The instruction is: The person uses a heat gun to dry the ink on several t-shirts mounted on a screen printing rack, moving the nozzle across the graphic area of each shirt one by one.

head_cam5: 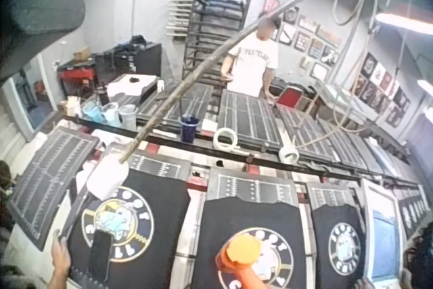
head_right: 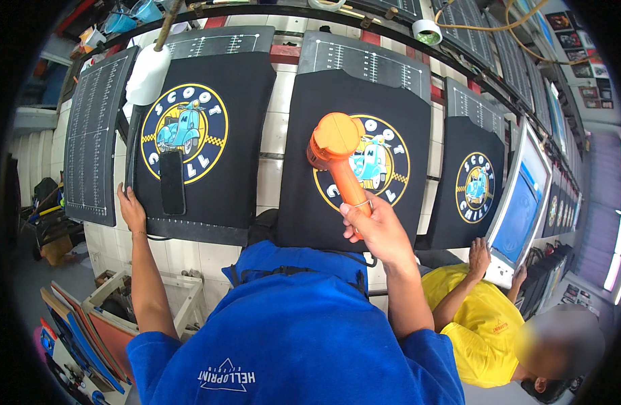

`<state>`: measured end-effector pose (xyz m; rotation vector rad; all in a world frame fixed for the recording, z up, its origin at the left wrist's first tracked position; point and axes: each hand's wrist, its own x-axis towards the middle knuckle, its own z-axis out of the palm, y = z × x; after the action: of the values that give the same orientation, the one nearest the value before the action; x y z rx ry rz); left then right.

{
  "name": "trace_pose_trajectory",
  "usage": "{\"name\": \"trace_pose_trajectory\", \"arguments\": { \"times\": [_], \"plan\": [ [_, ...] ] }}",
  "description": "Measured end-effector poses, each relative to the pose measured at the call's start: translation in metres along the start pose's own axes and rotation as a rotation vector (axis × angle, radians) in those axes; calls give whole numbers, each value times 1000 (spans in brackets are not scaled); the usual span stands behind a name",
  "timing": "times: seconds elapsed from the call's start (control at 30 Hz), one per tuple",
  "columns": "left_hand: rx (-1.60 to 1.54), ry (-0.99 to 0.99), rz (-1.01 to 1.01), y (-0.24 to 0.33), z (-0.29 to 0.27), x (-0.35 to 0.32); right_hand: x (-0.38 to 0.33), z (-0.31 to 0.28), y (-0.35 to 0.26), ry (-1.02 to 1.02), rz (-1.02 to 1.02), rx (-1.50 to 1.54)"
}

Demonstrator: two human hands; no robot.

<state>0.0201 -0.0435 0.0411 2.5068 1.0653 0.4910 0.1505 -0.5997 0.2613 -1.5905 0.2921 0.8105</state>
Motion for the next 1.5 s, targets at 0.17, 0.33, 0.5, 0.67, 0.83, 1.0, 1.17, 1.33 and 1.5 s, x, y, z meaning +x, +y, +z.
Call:
{"name": "trace_pose_trajectory", "arguments": {
  "times": [0.17, 0.33, 0.5, 0.67, 0.83, 1.0, 1.17, 1.33, 1.5],
  "plan": [
    [94, 106, 120, 23, -20, -7, -4, -8, -3, 6, 41, -40],
    [-104, 164, 41, 23, -27, -42, -8, -17, 3, 3, 18, -49],
    [-501, -3, -260, 47, -22, -96, -13, -35, 8, -31, -5, -72],
    [-441, -10, -206, 39, -3, -138, -17, -51, 16, -85, -67, -68],
    [-214, 67, -97, 97, 14, -154, -22, -63, 18, -33, -45, -94],
    [110, 112, -180, 129, 24, -162, -17, -76, 11, -128, -1, -79],
    [218, 191, -193, 136, 30, -165, -5, -67, 10, -212, -45, -137],
    [211, 195, -234, 137, 34, -163, -1, -55, 6, -241, -58, -173],
    [184, 233, -221, 135, 35, -165, 7, -50, 5, -279, -93, -221]
  ]
}}
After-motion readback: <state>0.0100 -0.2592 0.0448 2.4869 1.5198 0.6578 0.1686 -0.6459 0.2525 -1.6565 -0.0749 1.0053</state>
